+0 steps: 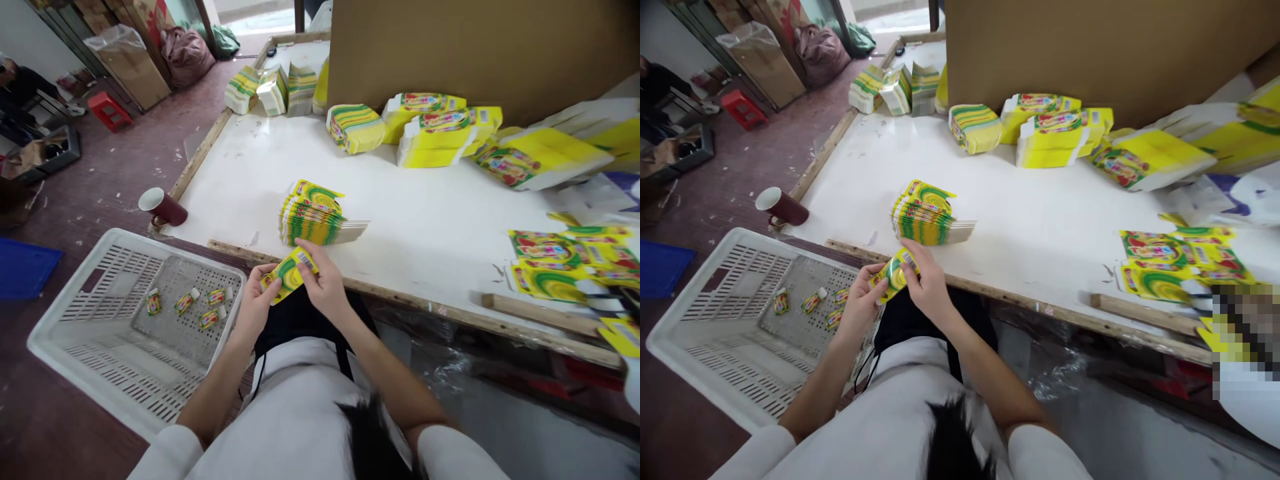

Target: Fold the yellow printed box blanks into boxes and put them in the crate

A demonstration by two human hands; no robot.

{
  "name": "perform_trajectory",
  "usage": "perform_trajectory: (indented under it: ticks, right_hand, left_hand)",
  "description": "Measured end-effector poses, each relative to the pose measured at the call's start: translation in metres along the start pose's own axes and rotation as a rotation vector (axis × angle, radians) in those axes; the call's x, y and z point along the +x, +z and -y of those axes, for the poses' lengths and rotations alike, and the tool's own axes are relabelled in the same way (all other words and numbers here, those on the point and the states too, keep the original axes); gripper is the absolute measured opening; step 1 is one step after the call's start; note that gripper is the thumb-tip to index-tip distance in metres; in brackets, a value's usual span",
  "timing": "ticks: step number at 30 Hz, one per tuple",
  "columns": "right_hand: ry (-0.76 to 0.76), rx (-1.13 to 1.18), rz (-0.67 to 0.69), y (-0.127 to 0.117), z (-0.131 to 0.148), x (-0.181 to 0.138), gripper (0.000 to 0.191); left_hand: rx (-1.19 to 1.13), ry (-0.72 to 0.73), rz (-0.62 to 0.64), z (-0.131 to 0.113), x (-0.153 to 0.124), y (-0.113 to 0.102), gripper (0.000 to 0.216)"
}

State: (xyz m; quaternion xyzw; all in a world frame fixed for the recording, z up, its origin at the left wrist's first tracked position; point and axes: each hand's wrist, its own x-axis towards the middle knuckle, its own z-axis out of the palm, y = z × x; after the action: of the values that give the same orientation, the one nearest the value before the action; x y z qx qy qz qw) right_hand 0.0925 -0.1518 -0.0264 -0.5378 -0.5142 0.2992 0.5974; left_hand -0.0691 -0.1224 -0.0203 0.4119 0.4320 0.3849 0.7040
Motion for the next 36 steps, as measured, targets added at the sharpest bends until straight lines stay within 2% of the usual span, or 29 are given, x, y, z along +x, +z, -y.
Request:
perform_trajectory:
  ticks: [2, 4, 6, 8, 11, 14, 16, 18, 20, 21, 23, 25, 27, 29, 31, 33, 35, 36]
  right_hand:
    - [0.003, 0.008, 0.074, 0.004, -0.003, 0.001, 0.050]
    - [0.081, 0.124, 0.195, 0.008, -0.006, 0.002, 0.059]
    - [0.154, 0.202, 0.239, 0.013, -0.008, 0.001, 0.063]
    - [0.146, 0.155, 0.161, 0.019, -0.007, 0.000, 0.061]
    - [0.056, -0.014, 0.022, 0.025, -0.003, 0.000, 0.053]
    - [-0.029, -0.084, 0.098, 0.013, 0.002, 0.012, 0.050]
    - [-0.100, -0.166, 0.084, -0.007, 0.006, 0.030, 0.049]
    - [-0.159, -0.332, -0.094, -0.031, 0.006, 0.051, 0.040]
    - [-0.135, -0.523, -0.237, -0.052, 0.002, 0.072, 0.039]
    - [-0.107, -0.626, -0.238, -0.059, -0.003, 0.080, 0.040]
    - [-0.030, -0.784, -0.137, -0.066, -0.012, 0.090, 0.039]
    - [-0.007, -0.851, -0.035, -0.067, -0.021, 0.092, 0.035]
    - [-0.051, -0.853, -0.015, -0.065, -0.024, 0.089, 0.033]
    - [-0.099, -0.840, -0.036, -0.065, -0.020, 0.085, 0.034]
    - [-0.120, -0.813, -0.061, -0.063, -0.008, 0.080, 0.037]
    - [-0.139, -0.724, -0.069, -0.057, 0.009, 0.072, 0.038]
    - [-0.157, -0.554, -0.016, -0.044, 0.025, 0.057, 0.038]
    - [-0.162, -0.447, 0.043, -0.035, 0.031, 0.048, 0.037]
  left_hand:
    - [0.042, 0.015, -0.019, -0.001, 0.001, -0.011, 0.042]
    - [0.040, 0.038, -0.063, -0.002, 0.000, -0.018, 0.041]
    - [0.038, 0.090, -0.118, -0.002, -0.001, -0.019, 0.039]
    - [0.048, 0.132, -0.149, 0.000, -0.002, -0.015, 0.038]
    - [0.056, 0.148, -0.141, 0.003, -0.002, -0.007, 0.038]
    - [0.127, 0.160, -0.172, -0.003, -0.001, -0.016, 0.041]
    - [0.228, 0.227, -0.280, -0.014, -0.002, -0.042, 0.041]
    - [0.392, 0.337, -0.462, -0.028, -0.005, -0.083, 0.040]
    - [0.676, 0.408, -0.672, -0.040, -0.010, -0.132, 0.035]
    - [0.865, 0.379, -0.726, -0.043, -0.013, -0.156, 0.032]
    - [1.199, 0.221, -0.824, -0.044, -0.017, -0.195, 0.029]
    - [1.350, 0.150, -0.896, -0.038, -0.019, -0.214, 0.039]
    - [1.360, 0.212, -0.863, -0.031, -0.017, -0.208, 0.045]
    - [1.248, 0.332, -0.728, -0.026, -0.011, -0.182, 0.043]
    - [1.022, 0.412, -0.541, -0.023, -0.003, -0.141, 0.041]
    - [0.701, 0.468, -0.318, -0.021, 0.005, -0.094, 0.046]
    - [0.381, 0.466, -0.057, -0.018, 0.011, -0.047, 0.063]
    - [0.227, 0.479, 0.035, -0.017, 0.013, -0.026, 0.074]
